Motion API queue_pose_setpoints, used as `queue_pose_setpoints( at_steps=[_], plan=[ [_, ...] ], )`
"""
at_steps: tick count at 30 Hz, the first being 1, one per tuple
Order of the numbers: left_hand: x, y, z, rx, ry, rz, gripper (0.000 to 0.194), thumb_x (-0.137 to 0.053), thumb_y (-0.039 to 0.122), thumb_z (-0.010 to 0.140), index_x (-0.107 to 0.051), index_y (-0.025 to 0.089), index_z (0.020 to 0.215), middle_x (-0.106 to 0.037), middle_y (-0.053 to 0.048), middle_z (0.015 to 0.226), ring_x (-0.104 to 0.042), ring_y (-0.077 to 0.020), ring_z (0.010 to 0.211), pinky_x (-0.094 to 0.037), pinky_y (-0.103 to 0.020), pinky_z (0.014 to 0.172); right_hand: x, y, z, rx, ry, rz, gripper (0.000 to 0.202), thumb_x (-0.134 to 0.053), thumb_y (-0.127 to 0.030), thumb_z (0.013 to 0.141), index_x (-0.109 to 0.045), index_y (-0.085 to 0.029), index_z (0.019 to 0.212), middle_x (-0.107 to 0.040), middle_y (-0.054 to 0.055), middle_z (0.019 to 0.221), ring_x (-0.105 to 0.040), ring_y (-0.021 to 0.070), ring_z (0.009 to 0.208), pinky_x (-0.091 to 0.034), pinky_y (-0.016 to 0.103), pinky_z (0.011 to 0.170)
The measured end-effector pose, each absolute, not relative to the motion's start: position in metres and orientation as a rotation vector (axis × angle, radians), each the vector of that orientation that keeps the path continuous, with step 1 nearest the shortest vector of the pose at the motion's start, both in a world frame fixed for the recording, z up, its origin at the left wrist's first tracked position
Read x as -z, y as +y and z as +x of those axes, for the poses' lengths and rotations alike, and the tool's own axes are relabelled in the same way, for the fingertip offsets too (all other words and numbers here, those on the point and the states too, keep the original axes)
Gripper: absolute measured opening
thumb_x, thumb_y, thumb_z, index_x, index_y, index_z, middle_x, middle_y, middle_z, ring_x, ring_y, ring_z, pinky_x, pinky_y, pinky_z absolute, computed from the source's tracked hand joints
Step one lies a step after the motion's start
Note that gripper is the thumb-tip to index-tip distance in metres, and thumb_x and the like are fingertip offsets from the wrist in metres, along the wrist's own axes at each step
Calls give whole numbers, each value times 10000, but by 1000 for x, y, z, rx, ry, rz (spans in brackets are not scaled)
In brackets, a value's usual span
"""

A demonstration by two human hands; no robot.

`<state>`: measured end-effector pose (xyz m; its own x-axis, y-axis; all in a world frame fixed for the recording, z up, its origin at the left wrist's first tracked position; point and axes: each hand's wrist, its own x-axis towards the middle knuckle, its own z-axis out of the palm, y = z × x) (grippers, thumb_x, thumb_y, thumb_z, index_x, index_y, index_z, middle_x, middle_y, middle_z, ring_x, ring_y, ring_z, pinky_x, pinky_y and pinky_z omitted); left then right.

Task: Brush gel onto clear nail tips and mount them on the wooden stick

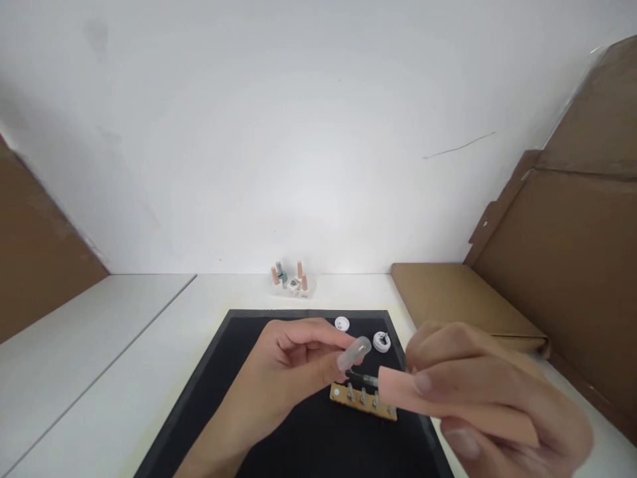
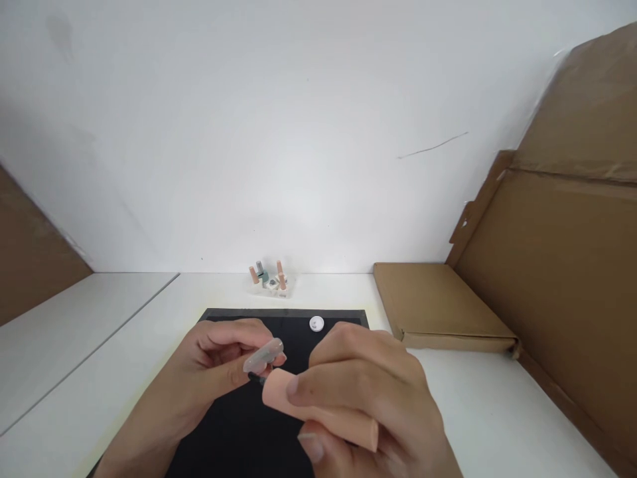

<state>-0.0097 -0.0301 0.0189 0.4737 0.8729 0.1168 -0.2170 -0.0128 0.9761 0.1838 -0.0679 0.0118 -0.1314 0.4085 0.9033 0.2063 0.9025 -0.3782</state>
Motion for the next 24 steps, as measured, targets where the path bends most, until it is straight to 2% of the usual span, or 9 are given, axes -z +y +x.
queue_pose_setpoints(
  at_steps=[6, 14, 20, 24],
  plan=[
    [-18, -34, -12, -966, 606, 1314, 181, -762, 72, 795, -848, 228, 765, -693, 9, 665, -589, -70, 617, -480, -129, 590, -14, -67, 180, -162, -1667, -492, 129, -594, -276, 954, -689, -191, 974, -605, 8, 665, -581, 147, 544, -492, 306, 485],
    [-6, -38, -23, -975, 585, 1326, 160, -757, 149, 838, -850, 278, 820, -734, 5, 731, -643, -86, 659, -526, -160, 636, -1, -67, 185, -141, -1554, -508, 101, -637, -250, 916, -717, -195, 946, -629, 35, 690, -567, 179, 575, -434, 338, 468],
    [-6, -35, -20, -1005, 680, 1424, 164, -736, 165, 859, -850, 279, 830, -706, 2, 724, -601, -97, 667, -472, -163, 602, 2, -67, 184, -177, -1535, -448, 131, -624, -286, 930, -721, -200, 948, -611, 22, 675, -536, 162, 518, -410, 333, 436],
    [-9, -34, -11, -1053, 726, 1482, 157, -742, 186, 849, -851, 292, 888, -707, -9, 745, -569, -107, 658, -443, -180, 587, -8, -68, 184, -234, -1658, -475, 126, -617, -291, 938, -690, -191, 962, -599, 7, 682, -560, 143, 533, -443, 305, 453]
  ],
)
